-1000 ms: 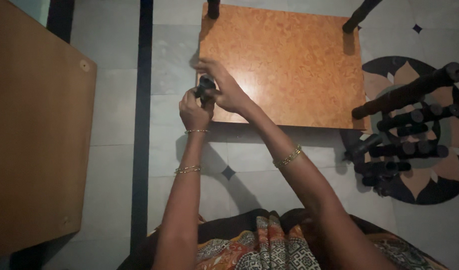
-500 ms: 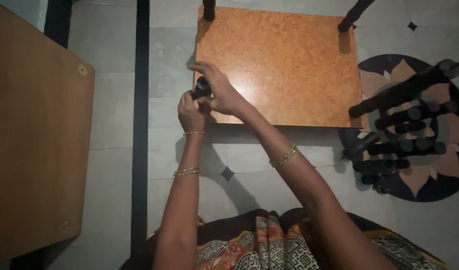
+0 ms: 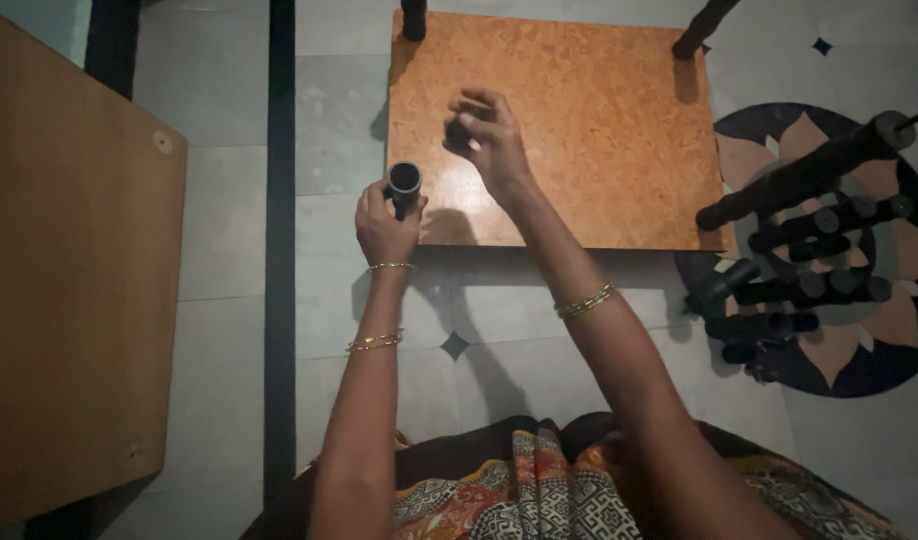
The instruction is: The person assembles a small wooden table by inserting cylindrical legs into pre-drilled holes on the tabletop. They repeatedly pick up legs, align them with the holes, and press them into place, occasionally adjusting the tabletop position.
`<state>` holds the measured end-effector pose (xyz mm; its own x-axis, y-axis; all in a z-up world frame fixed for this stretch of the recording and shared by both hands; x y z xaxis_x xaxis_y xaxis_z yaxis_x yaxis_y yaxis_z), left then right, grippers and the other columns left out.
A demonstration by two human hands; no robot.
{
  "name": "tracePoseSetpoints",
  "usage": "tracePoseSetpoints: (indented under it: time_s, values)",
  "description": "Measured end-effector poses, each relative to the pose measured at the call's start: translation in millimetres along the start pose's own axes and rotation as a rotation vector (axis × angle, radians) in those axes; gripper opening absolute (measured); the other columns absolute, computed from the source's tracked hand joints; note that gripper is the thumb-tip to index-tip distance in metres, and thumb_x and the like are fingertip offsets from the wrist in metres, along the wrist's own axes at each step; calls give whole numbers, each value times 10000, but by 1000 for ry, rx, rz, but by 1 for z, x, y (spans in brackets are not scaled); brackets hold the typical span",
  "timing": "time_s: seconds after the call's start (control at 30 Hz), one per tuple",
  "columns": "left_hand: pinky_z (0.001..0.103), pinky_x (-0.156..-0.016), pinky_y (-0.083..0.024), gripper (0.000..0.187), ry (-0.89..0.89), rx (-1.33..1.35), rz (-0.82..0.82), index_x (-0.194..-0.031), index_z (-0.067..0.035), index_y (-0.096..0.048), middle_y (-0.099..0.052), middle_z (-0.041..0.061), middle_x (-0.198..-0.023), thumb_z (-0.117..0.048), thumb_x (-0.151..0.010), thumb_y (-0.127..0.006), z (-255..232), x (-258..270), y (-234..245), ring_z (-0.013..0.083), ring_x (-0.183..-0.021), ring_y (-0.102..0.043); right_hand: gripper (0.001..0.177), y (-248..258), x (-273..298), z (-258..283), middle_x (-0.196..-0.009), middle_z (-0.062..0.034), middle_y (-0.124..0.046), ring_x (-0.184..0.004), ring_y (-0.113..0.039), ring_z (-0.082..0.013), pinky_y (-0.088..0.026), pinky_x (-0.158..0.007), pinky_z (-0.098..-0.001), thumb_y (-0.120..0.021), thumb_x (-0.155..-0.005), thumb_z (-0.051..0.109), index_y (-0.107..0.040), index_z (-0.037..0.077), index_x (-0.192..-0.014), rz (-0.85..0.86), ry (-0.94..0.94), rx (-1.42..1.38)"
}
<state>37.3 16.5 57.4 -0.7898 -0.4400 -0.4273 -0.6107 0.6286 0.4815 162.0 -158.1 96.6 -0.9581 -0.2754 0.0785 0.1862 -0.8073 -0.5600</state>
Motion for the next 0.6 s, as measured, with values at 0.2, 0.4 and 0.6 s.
tracePoseSetpoints:
  time_s: [0.2,0.4,0.6]
  values:
    - [449,-923,-534,638,357,70,152,-1262,-68,-596,-661,147,-1200,-270,-736,-896,9,16,-7,338,-1077,-666,384,66,2,-53,-971,-98,-602,-808,-614,-206,-551,-730,-353,-694,-912,119,-562,-22,-1243,-87,-326,288]
    - [569,-1200,-285,560,-250,-73,-319,-1379,-65,-522,-438,161,-1510,-186,-919,-817,-73,8,16,393,-1410,-364,483,69,18,-33,-1103,-144,-644,-990,-693,-181,-584,-867,-297,-770,-857,16,-528,-4,-1274,-27,-158,493]
    - [517,-1204,-322,418,-433,143,-45,-1315,-119,-592,-628,78,-1344,-84,-921,-728,-142,7,-55,260,-1304,-567,623,98,64,47,-890,-95,-716,-774,-700,-130,-587,-665,-294,-865,-804,256,-552,54,-1304,-284,-151,880]
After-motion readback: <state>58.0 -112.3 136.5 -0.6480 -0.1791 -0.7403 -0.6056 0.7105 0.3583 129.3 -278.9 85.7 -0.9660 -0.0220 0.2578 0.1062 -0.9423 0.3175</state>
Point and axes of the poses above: each hand's wrist, its own x-axis away from the middle knuckle, its own y-axis out of the back of the hand, z = x × y, the point moved 6 cm from there along -x, towards the middle knuckle
